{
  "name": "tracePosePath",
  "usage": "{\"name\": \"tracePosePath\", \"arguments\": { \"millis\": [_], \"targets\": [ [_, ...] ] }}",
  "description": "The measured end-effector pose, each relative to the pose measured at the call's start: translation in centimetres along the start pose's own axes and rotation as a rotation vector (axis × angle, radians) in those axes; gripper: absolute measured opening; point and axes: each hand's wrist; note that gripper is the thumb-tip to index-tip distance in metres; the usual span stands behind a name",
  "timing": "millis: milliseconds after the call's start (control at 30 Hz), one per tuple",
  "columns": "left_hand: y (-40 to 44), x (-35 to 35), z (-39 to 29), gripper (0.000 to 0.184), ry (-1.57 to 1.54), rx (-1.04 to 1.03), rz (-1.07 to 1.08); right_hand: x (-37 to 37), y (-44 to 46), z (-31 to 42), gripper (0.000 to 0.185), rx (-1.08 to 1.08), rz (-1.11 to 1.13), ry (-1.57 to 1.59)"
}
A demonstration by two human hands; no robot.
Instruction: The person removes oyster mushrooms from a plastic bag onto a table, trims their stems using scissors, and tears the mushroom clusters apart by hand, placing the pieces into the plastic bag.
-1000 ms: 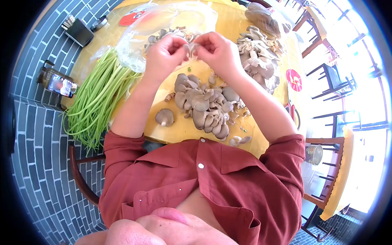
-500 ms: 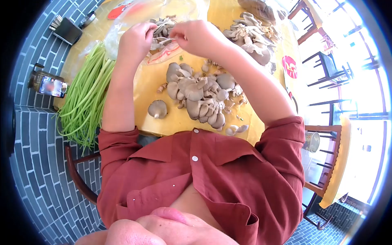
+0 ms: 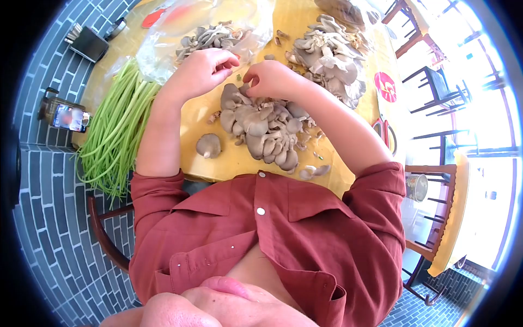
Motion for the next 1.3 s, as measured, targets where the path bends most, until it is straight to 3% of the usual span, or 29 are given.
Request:
{"name": "tracePosePath", "arguments": {
  "millis": [133, 333, 533, 633, 700, 933, 1033, 1167, 1233, 1300],
  "targets": [
    [0.1, -0.3, 0.1, 0.025, 0.037, 0.002, 0.086, -1.3, -0.4, -1.1, 0.029, 0.225, -0.192, -0.056],
    [-0.7, -1.9, 0.8, 0.051, 0.106, -0.029, 0.232, -2.2, -1.0, 0.1, 0.032, 0.108, -0.213, 0.029],
    [-0.5, -1.4, 0.3, 0.064, -0.081, 0.078, 0.312, -1.1, -2.8, 0.2, 0.040, 0.046, -0.337, 0.206],
    [-0.3, -0.4, -0.7, 0.065, -0.156, 0.151, 0.357, -0.9, -3.0, -1.2, 0.043, 0.090, -0.524, 0.394],
    [-0.4, -0.4, -0.5, 0.060, -0.146, 0.065, 0.321, -0.5, -3.2, -1.2, 0.042, 0.144, -0.628, 0.504],
    [-0.2, 0.3, -1.4, 0.040, 0.000, -0.026, 0.394, 0.0, -3.4, -1.3, 0.040, 0.165, -0.835, 0.440],
    [-0.1, 0.4, -1.0, 0.040, -0.021, -0.010, 0.426, 0.2, -3.2, -2.2, 0.040, 0.124, -0.900, 0.462],
    [0.1, 0.7, -1.0, 0.040, 0.118, 0.026, 0.554, 1.5, -3.3, -1.6, 0.038, 0.239, -1.061, 0.593],
    [0.8, 1.0, -2.3, 0.042, 0.156, 0.134, 0.663, 1.6, -3.6, -1.6, 0.040, 0.230, -0.926, 0.563],
    [0.0, -0.3, -0.6, 0.041, 0.084, -0.037, 0.319, 1.0, -3.6, -1.9, 0.041, 0.230, -0.791, 0.590]
  ]
}}
Point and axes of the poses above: each hand's wrist, its own y-axis towards the middle knuckle, its own x-axis out of the back of the hand, z = x × y, and after that the axes turned 3 degrees about -z, right-handed
